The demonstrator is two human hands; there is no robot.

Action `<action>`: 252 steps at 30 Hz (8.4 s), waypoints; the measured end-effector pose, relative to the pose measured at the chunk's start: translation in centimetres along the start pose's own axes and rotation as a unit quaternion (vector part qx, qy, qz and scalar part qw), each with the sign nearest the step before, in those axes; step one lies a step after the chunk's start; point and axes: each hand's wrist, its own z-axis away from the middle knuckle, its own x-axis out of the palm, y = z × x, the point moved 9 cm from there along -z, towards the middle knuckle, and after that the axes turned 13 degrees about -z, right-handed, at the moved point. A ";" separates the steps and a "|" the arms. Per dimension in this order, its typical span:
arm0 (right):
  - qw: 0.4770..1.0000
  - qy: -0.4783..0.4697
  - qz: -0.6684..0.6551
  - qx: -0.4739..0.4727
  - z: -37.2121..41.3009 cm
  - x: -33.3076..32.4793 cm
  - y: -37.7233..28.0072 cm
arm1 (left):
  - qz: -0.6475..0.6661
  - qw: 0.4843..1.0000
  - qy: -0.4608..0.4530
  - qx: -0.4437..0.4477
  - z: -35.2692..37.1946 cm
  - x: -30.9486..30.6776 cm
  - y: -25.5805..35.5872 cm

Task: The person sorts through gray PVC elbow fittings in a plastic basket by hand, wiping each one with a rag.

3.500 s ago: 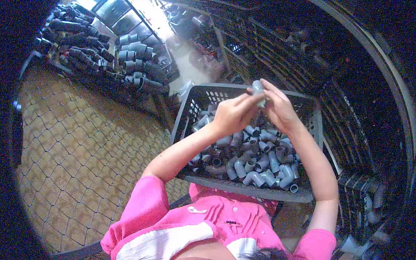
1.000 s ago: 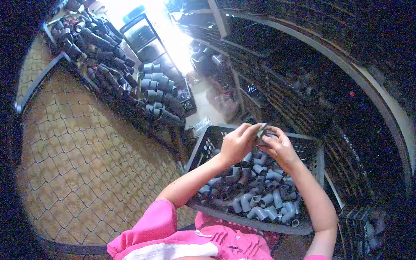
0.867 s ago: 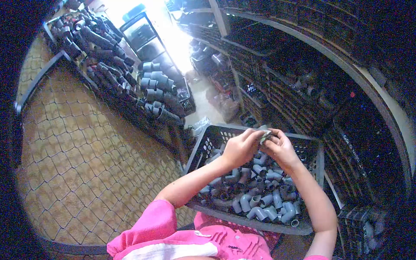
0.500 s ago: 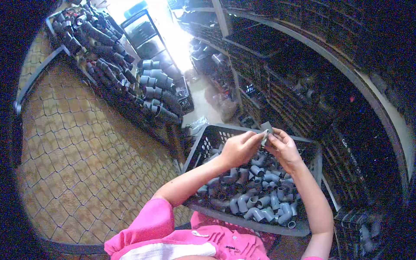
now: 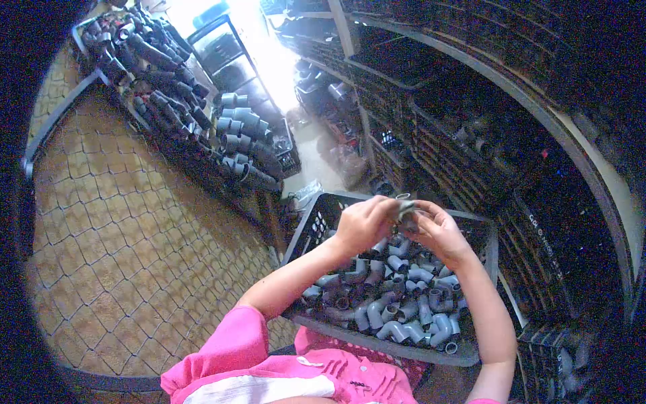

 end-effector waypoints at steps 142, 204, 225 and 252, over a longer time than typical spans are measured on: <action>0.348 0.316 0.798 -0.376 17.6 0.0 -42.7 | 0.008 0.997 -0.034 0.067 -1.2 -2.0 2.6; 0.997 0.055 0.015 -0.051 -5.0 -1.5 1.1 | -0.076 0.996 -0.028 0.031 0.4 1.5 -0.2; 0.996 0.046 -0.068 -0.042 -5.0 -1.4 0.8 | -0.073 0.997 -0.030 0.010 0.6 0.9 0.0; 1.000 -0.009 -0.017 -0.010 -3.3 2.2 0.5 | 0.011 0.988 0.001 -0.156 0.1 -0.9 -3.0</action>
